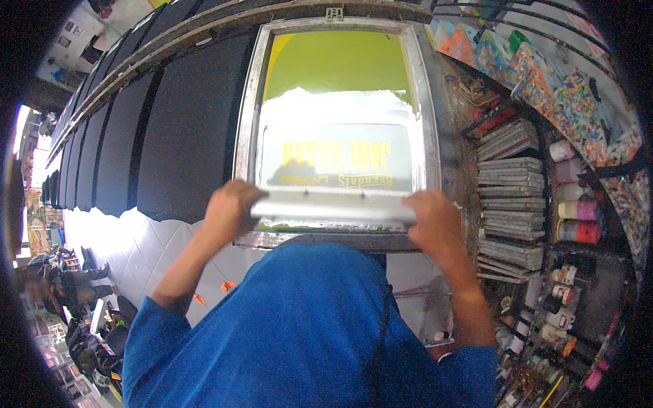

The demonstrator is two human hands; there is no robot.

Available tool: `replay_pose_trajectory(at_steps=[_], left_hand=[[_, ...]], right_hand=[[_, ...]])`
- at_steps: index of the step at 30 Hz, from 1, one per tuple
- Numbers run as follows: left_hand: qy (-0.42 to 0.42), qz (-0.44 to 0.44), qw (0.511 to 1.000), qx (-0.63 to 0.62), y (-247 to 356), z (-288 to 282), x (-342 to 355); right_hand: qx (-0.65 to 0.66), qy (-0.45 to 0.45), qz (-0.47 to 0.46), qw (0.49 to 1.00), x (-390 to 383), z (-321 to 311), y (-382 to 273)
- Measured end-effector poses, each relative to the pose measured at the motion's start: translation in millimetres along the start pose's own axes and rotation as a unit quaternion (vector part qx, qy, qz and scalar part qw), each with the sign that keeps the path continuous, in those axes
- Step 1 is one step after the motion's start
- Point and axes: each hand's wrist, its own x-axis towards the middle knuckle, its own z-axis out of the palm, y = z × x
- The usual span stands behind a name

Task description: The person lays out a black t-shirt on a wooden frame, smooths it, and then uses a screen printing frame with a squeegee to apply white ink onto the fabric. The person repeats this process on multiple shirts.

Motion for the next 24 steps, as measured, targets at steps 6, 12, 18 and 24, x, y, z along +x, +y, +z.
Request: replay_pose_trajectory(at_steps=[6, 12, 18, 24], left_hand=[[0.023, 0.004, 1.0, -0.011, 19.5, 47.9, -51.1], [0.122, 0.029, 0.99, 0.059, -0.3, 79.2, -31.9], [0.097, 0.028, 0.99, 0.098, -39.2, 76.6, 26.2], [-0.026, -0.045, 0.996, 0.074, -69.5, 18.7, 119.7]], right_hand=[[0.003, 0.006, 0.025, 1.0, -56.9, 38.9, -18.2], [-0.042, 0.034, -0.01, 0.998, -29.7, 59.8, 5.5], [-0.056, 0.04, 0.005, 0.998, 35.9, 67.9, 37.0], [-0.052, -0.064, -0.005, 0.997, 142.7, 29.0, 68.1]])
